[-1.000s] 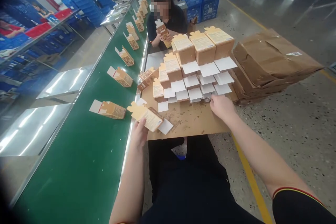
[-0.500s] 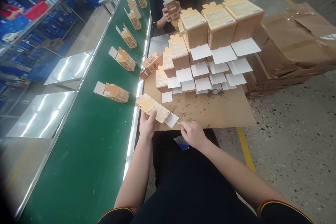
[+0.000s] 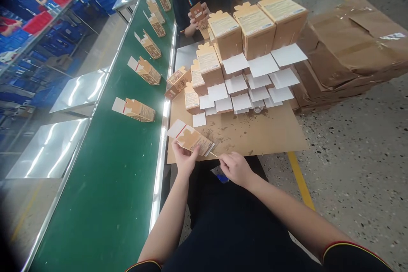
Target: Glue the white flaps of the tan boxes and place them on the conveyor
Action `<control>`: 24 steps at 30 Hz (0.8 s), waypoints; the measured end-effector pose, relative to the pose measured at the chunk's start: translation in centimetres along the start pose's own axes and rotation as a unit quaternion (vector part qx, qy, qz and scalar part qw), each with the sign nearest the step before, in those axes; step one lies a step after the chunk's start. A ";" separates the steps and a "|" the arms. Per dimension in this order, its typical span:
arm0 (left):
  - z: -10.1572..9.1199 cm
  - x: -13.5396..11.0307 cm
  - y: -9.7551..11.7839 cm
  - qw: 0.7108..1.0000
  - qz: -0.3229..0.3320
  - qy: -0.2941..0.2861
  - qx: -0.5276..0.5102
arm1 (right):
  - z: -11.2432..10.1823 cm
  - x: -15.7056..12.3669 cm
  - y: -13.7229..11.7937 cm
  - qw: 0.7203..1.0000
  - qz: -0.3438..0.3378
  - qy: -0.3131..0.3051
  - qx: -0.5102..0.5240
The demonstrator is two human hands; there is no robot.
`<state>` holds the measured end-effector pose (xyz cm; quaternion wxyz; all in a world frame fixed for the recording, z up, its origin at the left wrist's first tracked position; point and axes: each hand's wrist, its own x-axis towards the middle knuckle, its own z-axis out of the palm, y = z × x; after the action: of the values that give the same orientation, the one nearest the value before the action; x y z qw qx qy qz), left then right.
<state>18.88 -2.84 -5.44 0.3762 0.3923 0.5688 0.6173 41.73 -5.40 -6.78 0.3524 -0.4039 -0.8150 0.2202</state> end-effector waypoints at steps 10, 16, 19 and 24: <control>0.8 -2.5 -1.3 0.998 0.025 -0.007 0.049 | -2.1 -3.7 -0.1 0.991 0.115 0.017 0.062; -0.3 -1.5 -1.3 0.998 0.007 0.031 0.052 | -1.2 -3.7 -0.6 0.989 0.109 0.008 0.095; -6.0 0.9 0.4 0.983 0.044 0.144 0.100 | -1.5 -3.6 -0.4 0.986 0.121 0.026 0.114; -17.7 5.5 3.6 0.935 0.098 0.295 0.169 | -2.1 -2.8 0.2 0.977 0.155 0.042 0.138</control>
<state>0.41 -5.29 -2.37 0.0571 0.3045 0.7090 0.6335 44.61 -7.40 -6.68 0.4009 -0.4813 -0.6886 0.3653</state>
